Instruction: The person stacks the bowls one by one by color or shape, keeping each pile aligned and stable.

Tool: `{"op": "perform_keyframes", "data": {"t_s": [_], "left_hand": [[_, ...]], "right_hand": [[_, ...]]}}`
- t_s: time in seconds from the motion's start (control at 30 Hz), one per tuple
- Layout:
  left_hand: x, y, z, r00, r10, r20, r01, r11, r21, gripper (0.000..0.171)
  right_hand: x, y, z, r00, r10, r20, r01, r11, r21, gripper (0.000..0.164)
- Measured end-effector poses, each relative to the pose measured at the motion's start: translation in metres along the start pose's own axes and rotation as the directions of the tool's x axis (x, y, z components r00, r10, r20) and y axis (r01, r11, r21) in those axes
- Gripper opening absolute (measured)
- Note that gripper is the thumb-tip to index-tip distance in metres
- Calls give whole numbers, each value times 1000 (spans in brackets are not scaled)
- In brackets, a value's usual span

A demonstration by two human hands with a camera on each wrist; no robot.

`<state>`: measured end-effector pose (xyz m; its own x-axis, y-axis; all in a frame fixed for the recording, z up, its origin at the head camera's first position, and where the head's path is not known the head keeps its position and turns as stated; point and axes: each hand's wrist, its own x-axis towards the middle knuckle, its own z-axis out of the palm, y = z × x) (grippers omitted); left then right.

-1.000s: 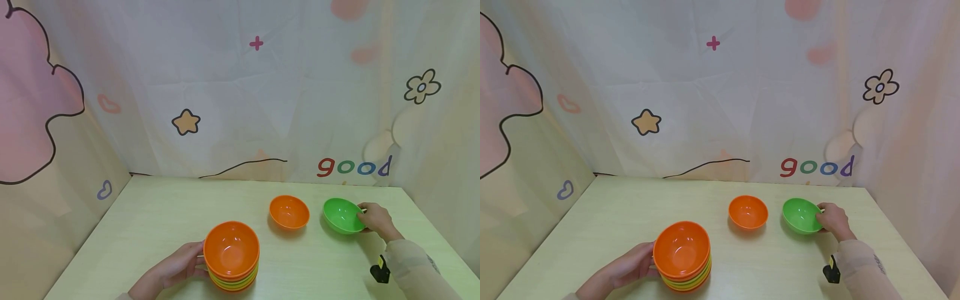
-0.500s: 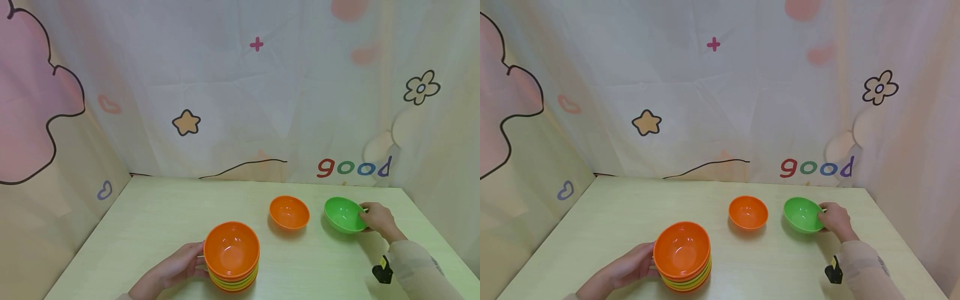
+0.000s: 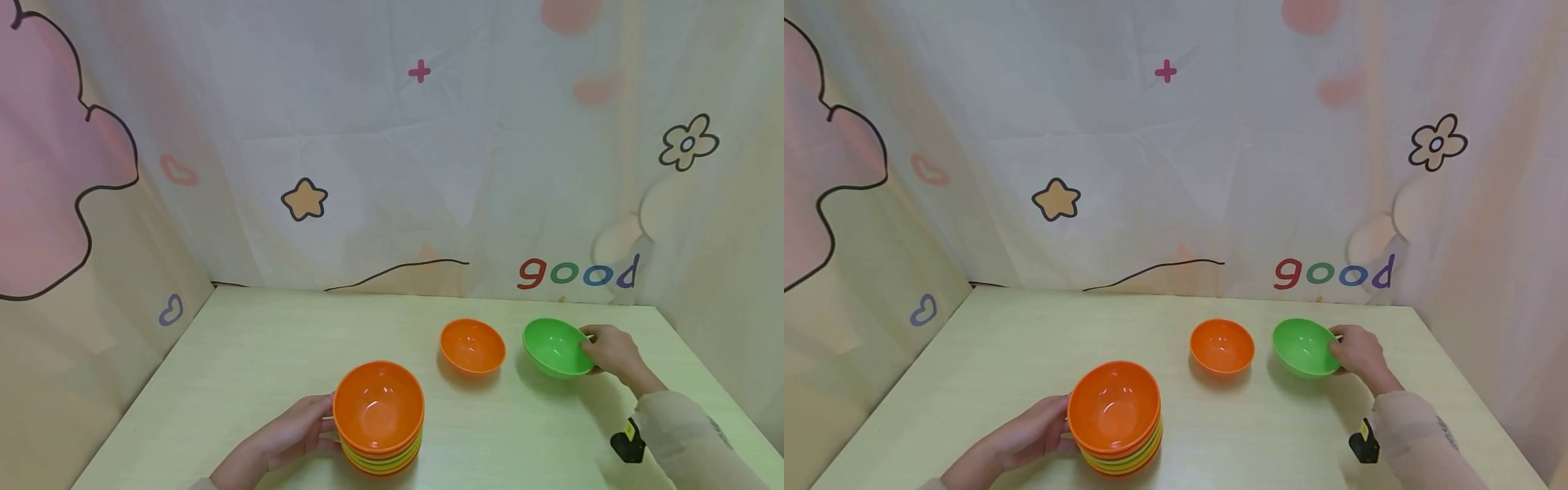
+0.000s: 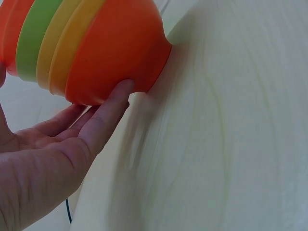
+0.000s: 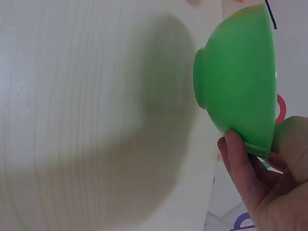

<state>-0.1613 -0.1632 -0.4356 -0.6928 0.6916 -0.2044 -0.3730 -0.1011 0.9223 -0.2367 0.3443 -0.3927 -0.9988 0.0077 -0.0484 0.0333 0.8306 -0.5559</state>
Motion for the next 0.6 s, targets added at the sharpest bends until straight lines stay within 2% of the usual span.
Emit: {"op": "perform_keyframes", "data": {"t_s": [0.6], "left_hand": [[-1, 1, 2, 1000, -11, -22, 11, 1000, 5, 62]], "right_hand": [[-11, -40, -9, 993, -118, 14, 118, 993, 9, 35]]}}
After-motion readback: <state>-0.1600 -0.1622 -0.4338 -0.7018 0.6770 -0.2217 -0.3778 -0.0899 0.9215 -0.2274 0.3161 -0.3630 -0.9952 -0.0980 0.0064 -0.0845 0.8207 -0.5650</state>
